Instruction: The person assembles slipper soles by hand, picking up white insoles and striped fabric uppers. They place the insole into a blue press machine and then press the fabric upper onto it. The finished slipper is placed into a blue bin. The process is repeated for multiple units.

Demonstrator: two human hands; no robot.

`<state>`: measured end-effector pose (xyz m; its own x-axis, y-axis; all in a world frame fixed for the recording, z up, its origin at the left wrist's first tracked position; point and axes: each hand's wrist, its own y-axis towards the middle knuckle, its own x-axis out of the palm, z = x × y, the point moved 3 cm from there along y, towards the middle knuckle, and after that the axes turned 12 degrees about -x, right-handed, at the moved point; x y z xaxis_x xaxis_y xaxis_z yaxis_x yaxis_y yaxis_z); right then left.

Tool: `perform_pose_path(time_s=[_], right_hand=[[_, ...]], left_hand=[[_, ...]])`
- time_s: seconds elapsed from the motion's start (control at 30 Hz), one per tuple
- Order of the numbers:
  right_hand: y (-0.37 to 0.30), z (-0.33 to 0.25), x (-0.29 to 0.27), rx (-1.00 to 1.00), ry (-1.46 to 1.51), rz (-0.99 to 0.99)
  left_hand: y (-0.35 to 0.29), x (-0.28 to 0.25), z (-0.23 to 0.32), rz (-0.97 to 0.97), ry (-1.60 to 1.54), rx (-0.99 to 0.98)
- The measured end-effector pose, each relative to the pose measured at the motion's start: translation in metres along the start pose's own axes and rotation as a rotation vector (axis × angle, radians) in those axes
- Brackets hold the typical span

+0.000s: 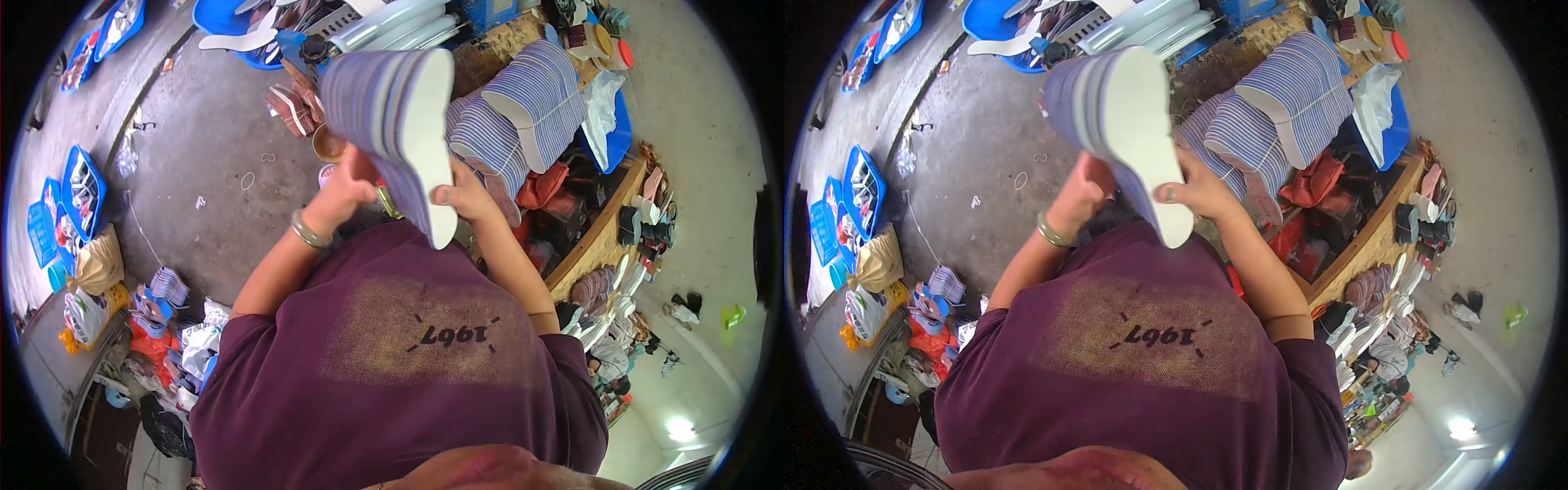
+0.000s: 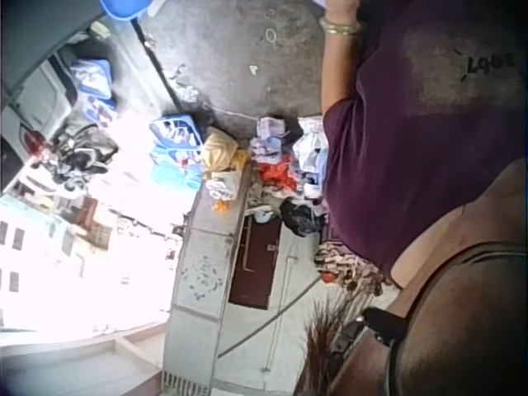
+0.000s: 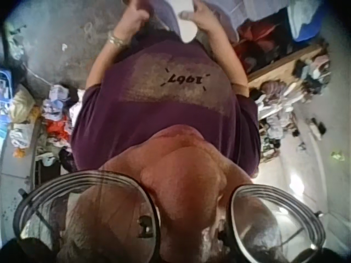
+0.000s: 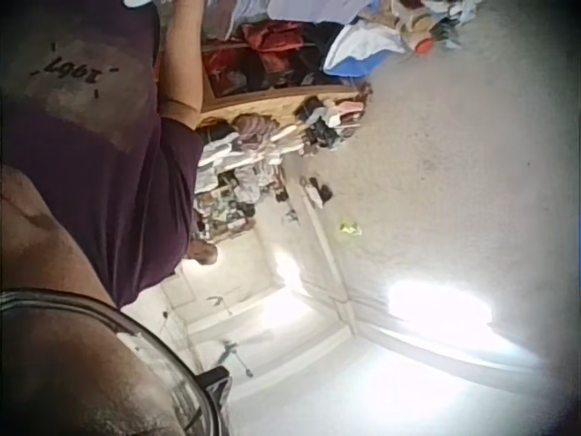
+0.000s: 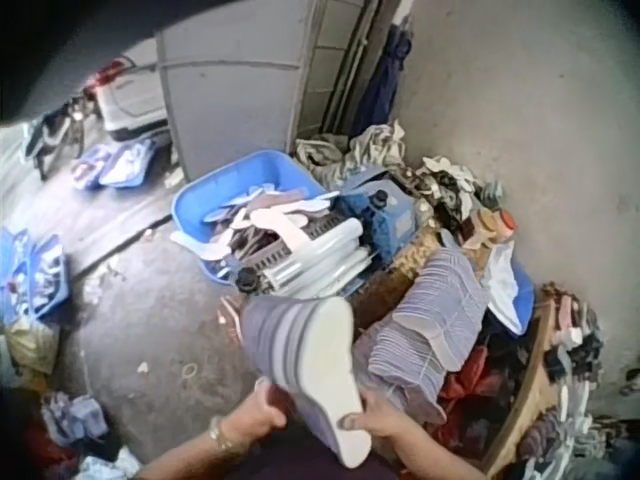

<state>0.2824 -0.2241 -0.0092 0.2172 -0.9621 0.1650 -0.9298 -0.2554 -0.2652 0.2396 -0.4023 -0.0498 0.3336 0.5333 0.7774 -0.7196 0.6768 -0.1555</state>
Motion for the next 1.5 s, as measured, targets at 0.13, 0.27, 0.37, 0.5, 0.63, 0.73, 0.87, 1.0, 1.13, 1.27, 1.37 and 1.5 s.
perform_pose_path(time_s=[0.13, 0.27, 0.37, 0.5, 0.63, 0.73, 0.87, 1.0, 1.13, 1.27, 1.37, 1.5], right_hand=[[0.026, -0.036, 0.044, -0.308, -0.627, 0.045], [0.021, -0.053, 0.088, -0.422, -0.958, -0.036], [0.022, -0.049, 0.108, -0.417, -1.025, 0.002], [0.028, -0.037, 0.126, -0.219, -1.049, -0.096], [0.029, -0.039, 0.131, -0.132, -0.966, -0.168], [0.034, -0.050, 0.117, -0.249, -0.857, -0.182], [0.046, -0.053, 0.044, -0.276, -0.860, 0.071], [0.067, -0.014, -0.077, -0.365, -1.338, 0.237], [0.097, 0.007, -0.129, -0.249, -1.453, 0.253], [0.119, 0.005, -0.124, -0.169, -1.516, 0.288], [0.120, -0.003, -0.105, -0.319, -1.625, 0.385], [0.091, -0.032, -0.031, -0.701, -1.178, 0.277]], left_hand=[[-0.010, 0.002, 0.009, 0.068, -0.197, -0.045], [-0.028, -0.035, 0.025, 0.064, -0.092, -0.042], [-0.044, -0.067, 0.014, 0.314, -0.133, -0.049], [-0.049, -0.083, 0.010, 0.376, -0.165, -0.041], [-0.055, -0.083, 0.018, 0.350, -0.184, -0.020], [-0.056, -0.095, 0.016, 0.323, -0.231, -0.063], [-0.064, -0.105, 0.024, 0.291, -0.313, -0.092], [-0.087, -0.098, 0.040, 0.285, -0.233, -0.061], [-0.114, -0.086, 0.046, 0.309, -0.168, -0.018], [-0.135, -0.070, 0.040, 0.390, -0.176, -0.018], [-0.146, -0.054, 0.038, 0.415, -0.172, 0.010], [-0.147, -0.026, 0.033, 0.465, -0.156, 0.030]])
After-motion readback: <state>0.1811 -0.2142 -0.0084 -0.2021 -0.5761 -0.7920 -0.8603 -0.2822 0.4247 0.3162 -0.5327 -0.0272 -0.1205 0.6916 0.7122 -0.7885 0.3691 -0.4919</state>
